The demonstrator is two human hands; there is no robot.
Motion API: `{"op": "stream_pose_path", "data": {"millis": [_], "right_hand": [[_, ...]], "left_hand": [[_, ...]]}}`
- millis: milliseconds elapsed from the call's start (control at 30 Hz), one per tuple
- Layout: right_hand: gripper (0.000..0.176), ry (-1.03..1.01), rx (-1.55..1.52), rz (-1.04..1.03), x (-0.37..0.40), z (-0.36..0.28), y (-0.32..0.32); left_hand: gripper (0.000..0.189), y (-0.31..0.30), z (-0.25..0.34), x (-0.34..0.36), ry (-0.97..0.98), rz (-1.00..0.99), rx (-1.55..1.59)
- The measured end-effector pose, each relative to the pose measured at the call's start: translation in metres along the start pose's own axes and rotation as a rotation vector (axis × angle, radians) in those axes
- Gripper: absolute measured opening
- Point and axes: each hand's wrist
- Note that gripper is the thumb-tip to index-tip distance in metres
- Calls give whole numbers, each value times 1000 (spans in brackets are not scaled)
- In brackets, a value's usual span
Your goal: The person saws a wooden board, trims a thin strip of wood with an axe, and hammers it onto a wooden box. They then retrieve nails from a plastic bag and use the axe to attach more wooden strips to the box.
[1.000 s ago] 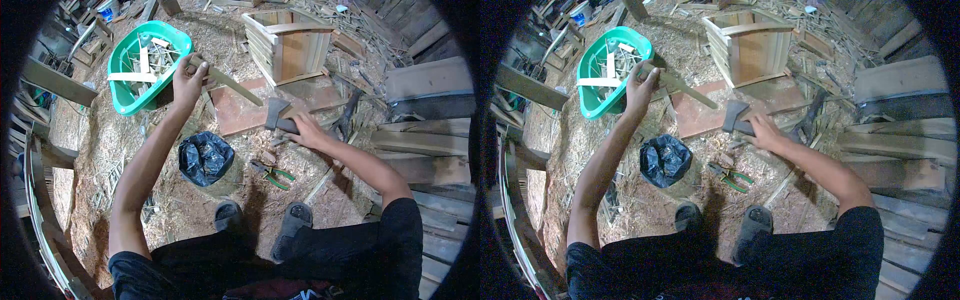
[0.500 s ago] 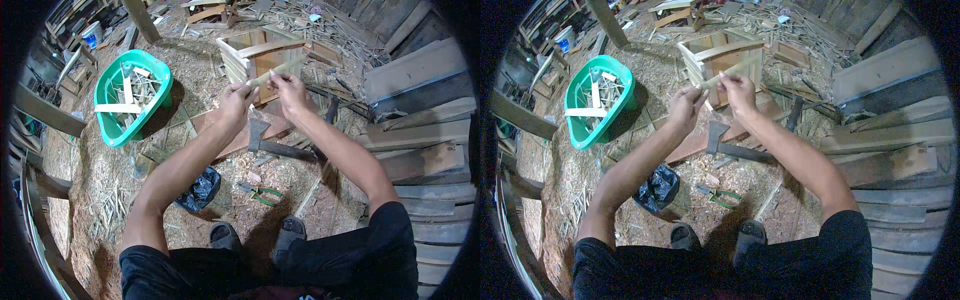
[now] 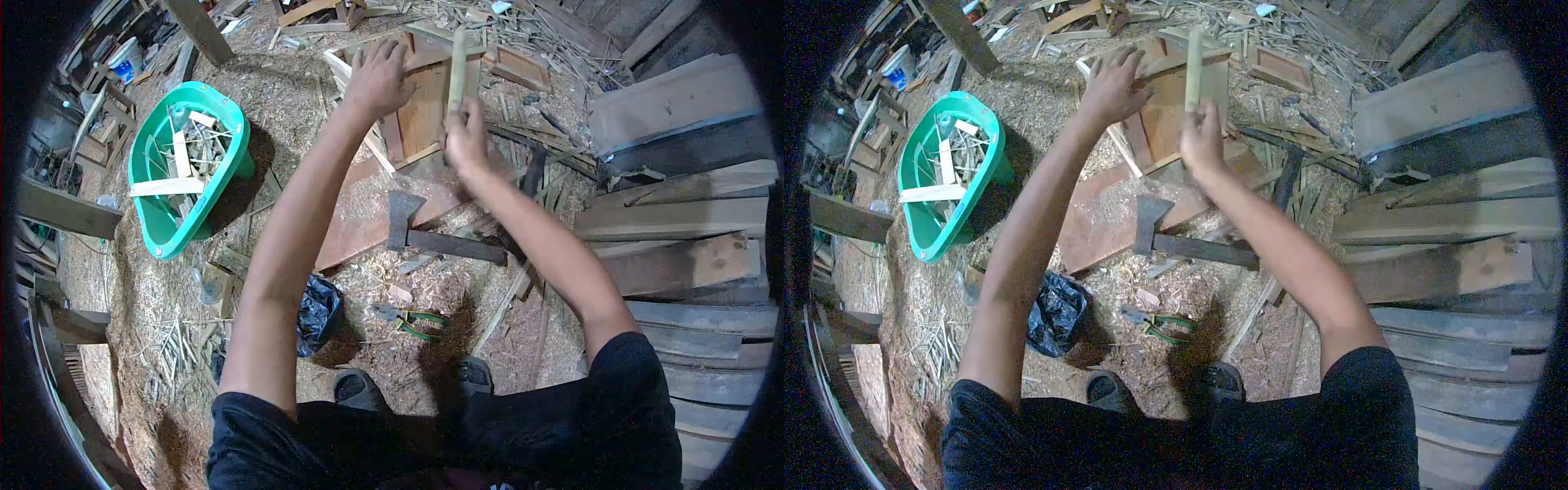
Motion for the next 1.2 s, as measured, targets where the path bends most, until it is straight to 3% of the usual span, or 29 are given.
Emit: {"op": "stream_pose_path", "data": {"millis": [33,100,167,233,333,433,467,567,700,733,833,933,1033,1200], "right_hand": [[46,-120,117,14,6,22,3],[39,-135,174,-167,41,57,-3],[18,-176,444,-390,88,57,-30],[15,-176,494,-496,111,98,-56],[31,-473,572,-535,116,128,-75],[44,-344,873,-839,128,123,-80],[52,-670,749,-785,134,115,-87],[51,-733,927,-852,130,144,-83],[45,-392,1215,-1008,109,103,-96],[38,-486,1118,-891,106,100,-110],[38,-682,1120,-721,88,114,-153],[55,-680,1092,-862,87,110,-186],[42,-743,913,-849,109,70,-188],[28,-457,617,-809,126,5,-160]], "left_hand": [[59,5,-6,0,-65,-189,18],[63,11,-15,3,-188,-574,55],[56,11,-18,2,-255,-564,86],[43,6,-18,0,-276,-590,91],[38,22,-29,9,-290,-521,112],[40,21,-27,14,-280,-504,117],[39,20,-25,18,-278,-484,104],[50,5,-17,30,-238,-338,66],[55,-38,-15,43,-236,-438,248],[55,-48,-13,52,-232,-453,308],[57,-75,-6,74,-159,-404,284],[56,-107,5,90,-179,-402,298],[56,-135,5,103,-116,-415,301],[65,-182,7,120,-99,-497,326]]}}
Point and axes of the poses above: each hand's wrist, its own x-axis away from the middle knuckle, its own y-axis out of the palm, z = x × y, and after that the axes turned 1 degree about z, right-handed
